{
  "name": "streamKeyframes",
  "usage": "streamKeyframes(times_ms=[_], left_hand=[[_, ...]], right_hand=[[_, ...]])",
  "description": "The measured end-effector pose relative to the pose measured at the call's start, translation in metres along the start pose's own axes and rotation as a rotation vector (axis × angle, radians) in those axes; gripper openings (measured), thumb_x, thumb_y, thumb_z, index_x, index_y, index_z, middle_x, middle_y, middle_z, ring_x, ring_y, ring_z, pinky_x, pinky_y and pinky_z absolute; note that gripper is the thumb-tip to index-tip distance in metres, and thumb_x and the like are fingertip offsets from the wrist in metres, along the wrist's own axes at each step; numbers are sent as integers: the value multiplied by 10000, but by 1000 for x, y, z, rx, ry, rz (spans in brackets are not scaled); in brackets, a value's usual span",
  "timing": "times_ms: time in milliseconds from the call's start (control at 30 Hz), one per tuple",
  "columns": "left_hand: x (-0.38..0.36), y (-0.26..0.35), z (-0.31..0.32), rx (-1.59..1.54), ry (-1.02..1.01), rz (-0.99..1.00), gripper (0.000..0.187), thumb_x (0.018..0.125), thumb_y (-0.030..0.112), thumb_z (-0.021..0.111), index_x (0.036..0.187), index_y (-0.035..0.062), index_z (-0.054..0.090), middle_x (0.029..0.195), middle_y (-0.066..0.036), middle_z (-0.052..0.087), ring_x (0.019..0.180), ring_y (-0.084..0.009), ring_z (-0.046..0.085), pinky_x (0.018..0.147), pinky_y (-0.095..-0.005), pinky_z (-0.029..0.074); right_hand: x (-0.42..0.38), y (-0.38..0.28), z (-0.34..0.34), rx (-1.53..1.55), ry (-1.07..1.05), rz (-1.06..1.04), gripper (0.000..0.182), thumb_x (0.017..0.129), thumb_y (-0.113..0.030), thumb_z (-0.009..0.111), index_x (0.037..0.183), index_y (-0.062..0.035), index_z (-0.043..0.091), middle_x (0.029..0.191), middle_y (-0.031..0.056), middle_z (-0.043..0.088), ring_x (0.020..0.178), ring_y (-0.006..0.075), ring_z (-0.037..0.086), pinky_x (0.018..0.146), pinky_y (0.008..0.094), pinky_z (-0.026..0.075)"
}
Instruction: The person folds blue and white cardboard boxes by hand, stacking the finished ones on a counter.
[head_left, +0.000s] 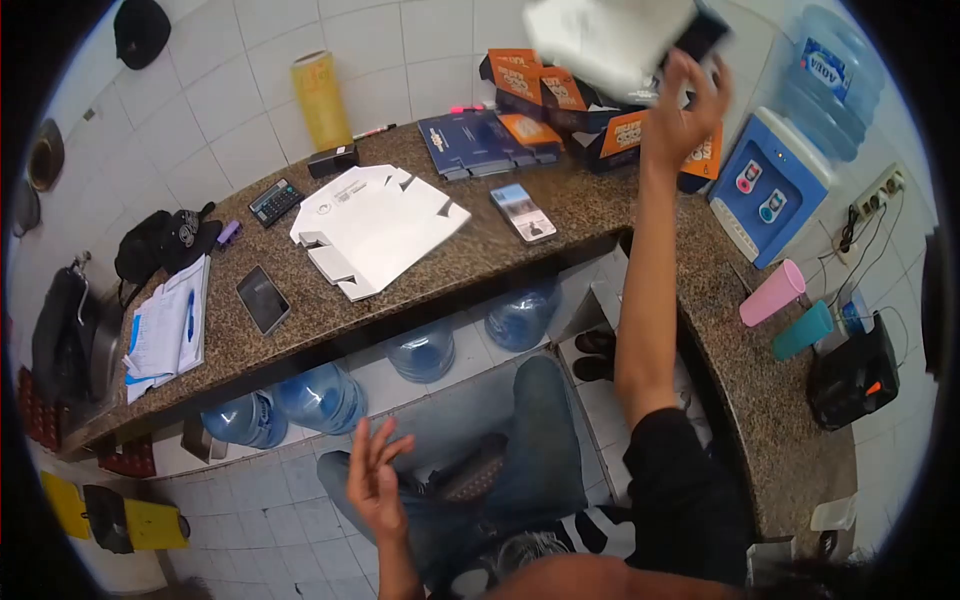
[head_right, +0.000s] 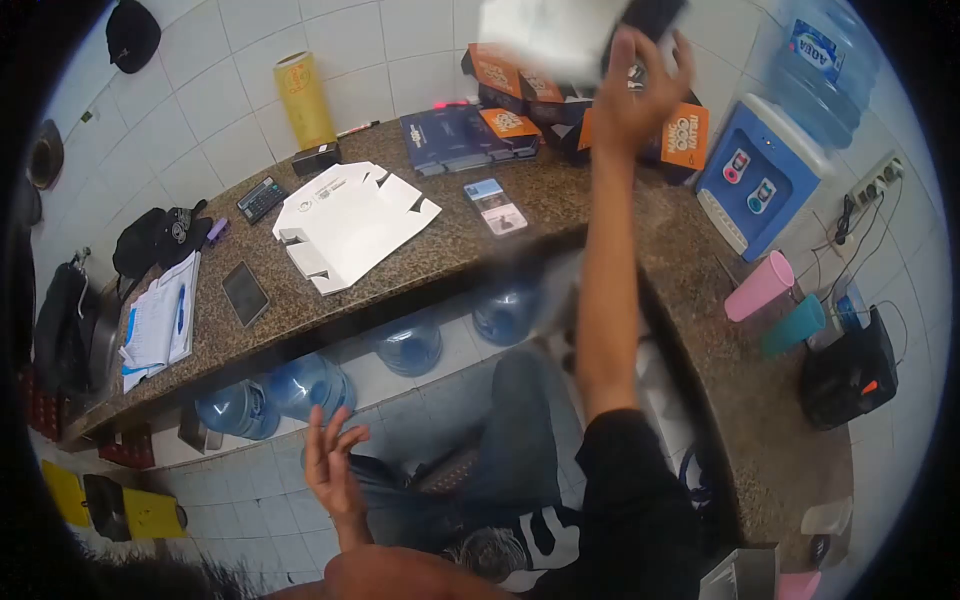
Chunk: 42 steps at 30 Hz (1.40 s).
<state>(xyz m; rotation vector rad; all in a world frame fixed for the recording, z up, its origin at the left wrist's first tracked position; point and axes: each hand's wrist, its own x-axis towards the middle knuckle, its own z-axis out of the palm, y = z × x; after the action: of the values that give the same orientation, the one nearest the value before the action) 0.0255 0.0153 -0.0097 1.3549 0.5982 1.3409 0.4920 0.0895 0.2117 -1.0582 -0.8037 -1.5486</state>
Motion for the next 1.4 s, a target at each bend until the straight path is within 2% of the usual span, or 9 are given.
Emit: streamKeyframes(times_ms=[200, 300, 467, 533, 667, 867, 1100, 1300, 1400], left_hand=[[33, -18, 25, 139, -99, -33, 393, 950, 102, 592, 1309, -55, 554, 1155, -202, 685, 968, -228, 693, 881, -329, 520], [105, -34, 42, 436, -177, 181, 324, 932, 59, 610, 1250, -6, 615, 1102, -142, 715, 943, -165, 694, 866, -285, 512], [255, -107, 47, 1056, -254, 692, 553, 828, 397, 751, 1242, 49, 636, 1159, -197, 680, 1122, -382, 616, 985, -432, 476], [289, -140, 34, 1190, -397, 440, 570, 812, 406, 763, 1246, 57, 641, 1169, -197, 677, 1162, -370, 599, 1020, -428, 453], [325, -126, 29, 1380, -839, 76, 583, 790, 438, 775, 1246, 92, 668, 1210, -179, 669, 1194, -350, 587, 1052, -410, 434], [359, -126, 3, 994, -788, -9, 261, 847, 274, 714, 1040, 103, 753, 950, -182, 723, 934, -350, 683, 843, -433, 538], [337, -38, 7, 1159, 434, 776, 218, 862, 60, 608, 1049, 95, 713, 817, -157, 701, 691, -358, 675, 621, -411, 539], [114, -46, 41, 1063, -105, 925, 222, 810, -7, 606, 973, 94, 718, 960, -53, 740, 837, -214, 729, 730, -329, 593], [9, -45, 37, 743, -399, 544, 280, 839, 93, 679, 1111, 27, 691, 1065, -99, 722, 940, -261, 714, 842, -347, 574]], right_hand=[[-69, -32, -52, 369, -553, 492, 180, 919, -173, 641, 960, -12, 711, 943, 164, 714, 914, 313, 677, 839, 367, 505], [-191, -107, -141, 682, -1102, 799, 134, 931, -119, 626, 957, -18, 710, 939, 88, 701, 860, 164, 640, 777, 338, 504], [-321, -209, -295, 1113, -1787, 916, 238, 981, -209, 588, 1119, -50, 699, 1053, 123, 721, 987, 234, 681, 862, 362, 522], [-332, -221, -324, 1261, -1928, 865, 253, 989, -217, 584, 1138, -43, 691, 1060, 138, 717, 999, 254, 677, 872, 358, 516], [-324, -211, -349, 1331, -1952, 907, 297, 998, -257, 587, 1160, -24, 676, 1065, 89, 723, 977, 186, 675, 855, 331, 518], [-322, -175, -359, 1119, -2055, 1131, 266, 974, -214, 631, 1165, -36, 679, 1036, 72, 723, 924, 154, 667, 812, 305, 523], [-298, -185, -335, 946, -1760, 1187, 338, 935, -242, 680, 1222, -68, 645, 1140, 75, 691, 1021, 163, 642, 851, 315, 510], [-183, -233, -245, 1277, -698, 1612, 702, 863, -267, 770, 1439, -62, 425, 1359, 118, 557, 1249, 204, 526, 1042, 401, 419], [-191, -231, -259, 886, -961, 1620, 339, 956, -143, 658, 1217, 62, 591, 1155, 81, 636, 1145, 269, 597, 1010, 406, 461]])
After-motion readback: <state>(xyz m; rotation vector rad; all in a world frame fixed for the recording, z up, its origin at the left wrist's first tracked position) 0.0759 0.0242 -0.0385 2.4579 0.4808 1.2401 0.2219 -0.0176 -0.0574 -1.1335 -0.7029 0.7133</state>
